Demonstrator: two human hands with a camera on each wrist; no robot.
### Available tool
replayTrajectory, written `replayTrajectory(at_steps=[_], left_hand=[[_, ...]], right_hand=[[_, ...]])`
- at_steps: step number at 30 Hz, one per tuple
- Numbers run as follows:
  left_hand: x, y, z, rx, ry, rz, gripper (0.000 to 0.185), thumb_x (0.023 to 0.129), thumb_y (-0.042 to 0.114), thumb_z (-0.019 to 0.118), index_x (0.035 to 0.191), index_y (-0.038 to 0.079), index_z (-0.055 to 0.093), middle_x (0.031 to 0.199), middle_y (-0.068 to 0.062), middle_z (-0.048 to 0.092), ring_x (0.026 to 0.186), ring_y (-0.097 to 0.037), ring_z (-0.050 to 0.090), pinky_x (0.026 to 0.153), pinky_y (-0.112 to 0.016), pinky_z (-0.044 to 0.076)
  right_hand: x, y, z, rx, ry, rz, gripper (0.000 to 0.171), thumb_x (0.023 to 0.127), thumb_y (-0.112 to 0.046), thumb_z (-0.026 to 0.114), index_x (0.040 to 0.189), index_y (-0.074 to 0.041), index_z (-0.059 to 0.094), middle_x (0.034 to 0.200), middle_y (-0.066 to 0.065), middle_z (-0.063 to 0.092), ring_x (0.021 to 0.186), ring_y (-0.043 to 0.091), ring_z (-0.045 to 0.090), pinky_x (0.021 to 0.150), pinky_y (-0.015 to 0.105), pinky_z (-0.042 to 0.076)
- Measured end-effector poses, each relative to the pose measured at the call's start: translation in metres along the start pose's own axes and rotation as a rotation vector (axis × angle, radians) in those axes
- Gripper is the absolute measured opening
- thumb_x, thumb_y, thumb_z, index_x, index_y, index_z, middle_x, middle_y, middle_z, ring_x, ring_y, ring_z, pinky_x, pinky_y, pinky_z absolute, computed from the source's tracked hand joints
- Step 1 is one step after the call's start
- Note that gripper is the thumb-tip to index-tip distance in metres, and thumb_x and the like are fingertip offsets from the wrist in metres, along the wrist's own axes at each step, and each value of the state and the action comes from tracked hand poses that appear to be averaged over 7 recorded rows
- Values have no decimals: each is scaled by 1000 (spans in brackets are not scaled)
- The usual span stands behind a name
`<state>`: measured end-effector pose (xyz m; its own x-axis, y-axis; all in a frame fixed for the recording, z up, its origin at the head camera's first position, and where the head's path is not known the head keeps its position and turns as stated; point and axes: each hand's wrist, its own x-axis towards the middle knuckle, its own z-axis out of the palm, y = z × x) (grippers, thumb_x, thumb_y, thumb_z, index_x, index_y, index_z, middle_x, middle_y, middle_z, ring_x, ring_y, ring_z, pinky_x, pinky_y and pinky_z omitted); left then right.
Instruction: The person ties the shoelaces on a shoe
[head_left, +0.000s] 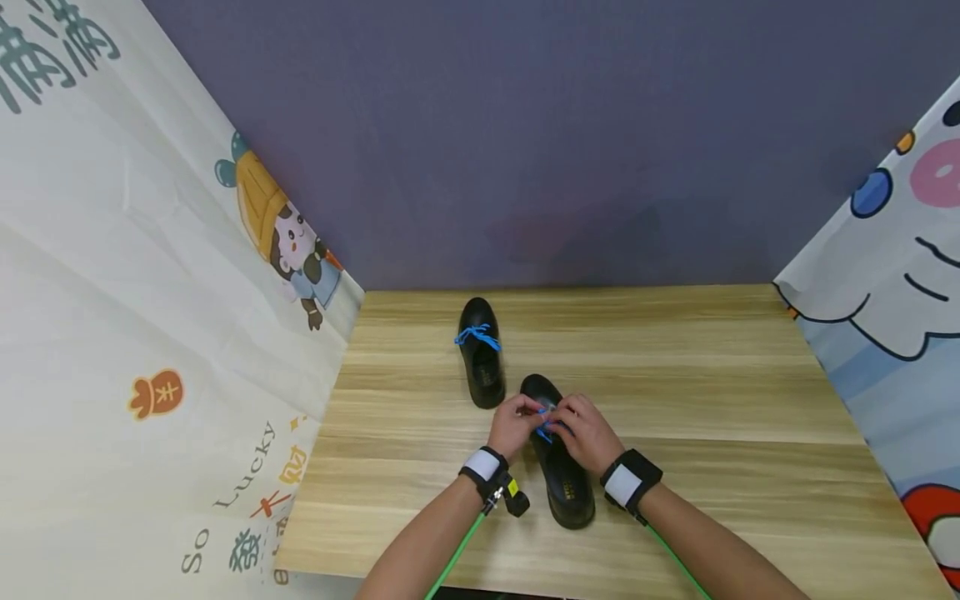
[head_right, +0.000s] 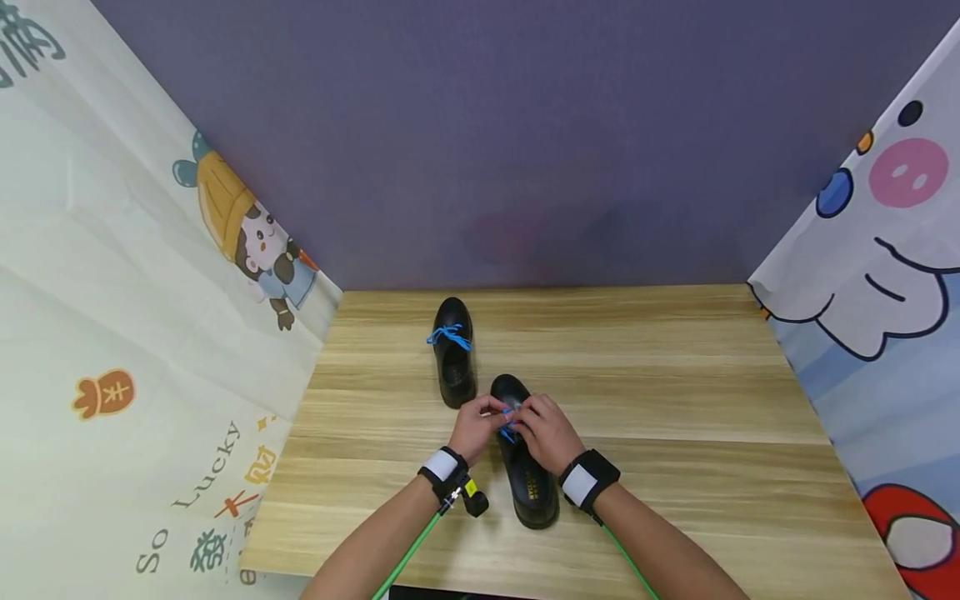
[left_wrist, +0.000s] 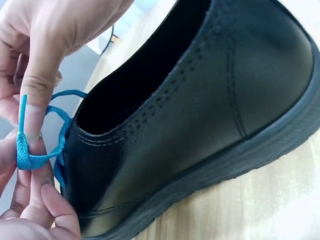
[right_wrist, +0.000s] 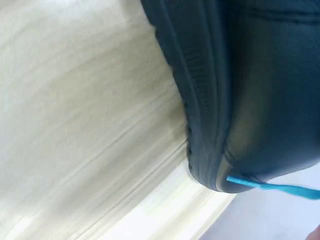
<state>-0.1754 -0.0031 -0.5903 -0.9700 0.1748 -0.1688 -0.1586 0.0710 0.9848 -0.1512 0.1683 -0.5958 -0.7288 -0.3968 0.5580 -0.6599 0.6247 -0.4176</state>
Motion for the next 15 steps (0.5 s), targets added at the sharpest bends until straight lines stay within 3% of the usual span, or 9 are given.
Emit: replayTrajectory(at_steps=[9,15], left_hand=[[-3,-2,0,49,68,-30,7,84,3,78,84,-1,73,83,-2,67,75,-9,56,64,-23,46],[-4,-4,-2,-124,79,-162,6,85,-4,74,90,-8,73,75,-2,69,62,-10,57,59,-26,47]], right_hand=[[-9,8,0,68,-9,32,20,80,1,80,88,-9,64,94,3,53,88,21,49,76,36,43],[-13,10,-3,117,-47,26,8,94,-11,70,89,-7,64,94,3,52,86,19,48,75,35,43]])
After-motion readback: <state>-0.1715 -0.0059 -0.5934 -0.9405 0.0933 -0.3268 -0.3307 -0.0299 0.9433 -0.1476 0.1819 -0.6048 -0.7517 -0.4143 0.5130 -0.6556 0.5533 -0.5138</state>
